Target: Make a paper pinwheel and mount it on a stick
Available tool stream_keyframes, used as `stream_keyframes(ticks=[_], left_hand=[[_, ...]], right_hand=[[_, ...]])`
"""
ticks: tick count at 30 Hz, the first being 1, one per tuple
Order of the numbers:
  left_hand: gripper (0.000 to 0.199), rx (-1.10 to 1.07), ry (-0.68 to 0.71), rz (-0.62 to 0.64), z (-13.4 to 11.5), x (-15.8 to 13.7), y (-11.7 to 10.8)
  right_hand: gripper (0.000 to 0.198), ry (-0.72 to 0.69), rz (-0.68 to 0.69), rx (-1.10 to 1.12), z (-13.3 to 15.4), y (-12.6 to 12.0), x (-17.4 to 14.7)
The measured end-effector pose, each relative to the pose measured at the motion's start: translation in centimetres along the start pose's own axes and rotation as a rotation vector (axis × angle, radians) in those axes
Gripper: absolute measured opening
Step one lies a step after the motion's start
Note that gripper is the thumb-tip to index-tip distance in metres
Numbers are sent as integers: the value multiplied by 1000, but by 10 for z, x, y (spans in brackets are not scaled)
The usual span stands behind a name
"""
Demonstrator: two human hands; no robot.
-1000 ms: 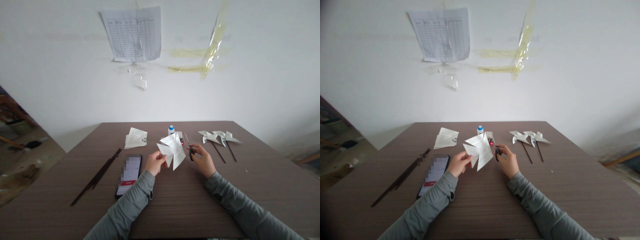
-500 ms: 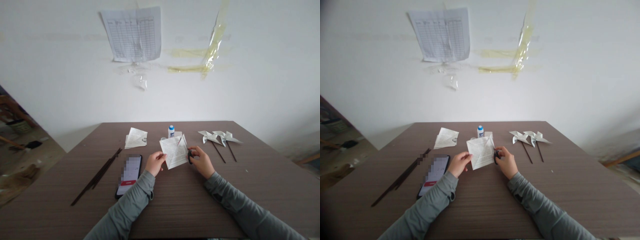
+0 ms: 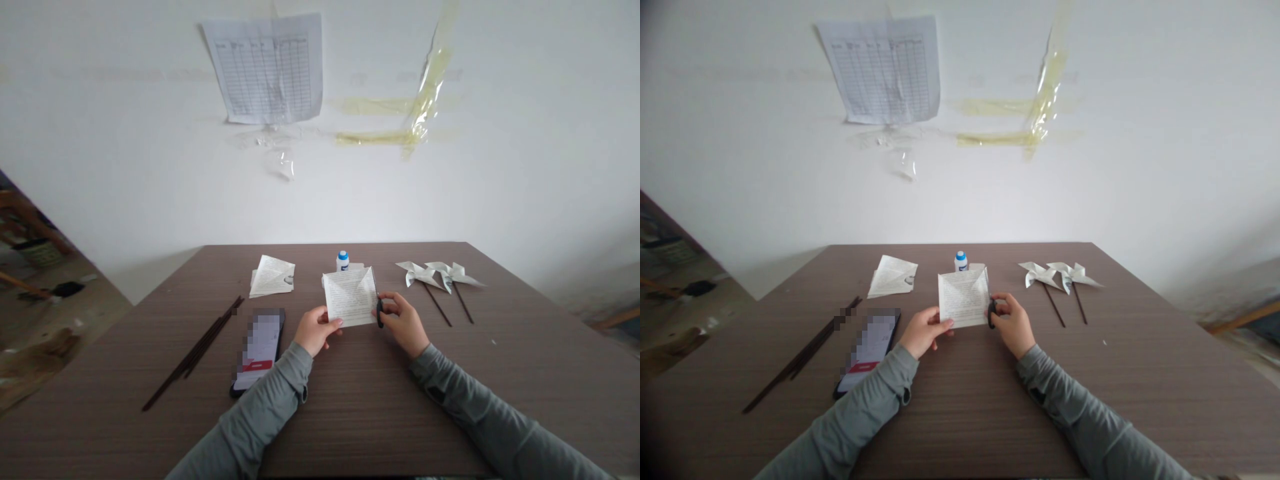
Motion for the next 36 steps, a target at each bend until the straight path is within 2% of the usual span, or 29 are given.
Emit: stream_keyframes(ticks=[13,19,26,36], left_hand=[[22,25,-5,-37,-9,-2,-8],[21,57,12,-72,-9,0,-12],[24,-79,-2,-32,-3,-1,-3],[20,-120,0,-58,1,1,-6]], right_hand=[[48,-74,16,-39,12,-3,-3],[50,-62,-6,10,5,-1,-1],[61,-19,-93,84,-10,-3,0],[64,-26,-85,104,-4,1,-2]])
Point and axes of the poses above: each hand's wrist, its own x-axis towards the middle knuckle, its own y-axis out of the palm, z = x × y, the point moved 9 cm from there along x, towards the middle knuckle, and after that the axes turned 9 degrees about -y, right-handed, at the moved point
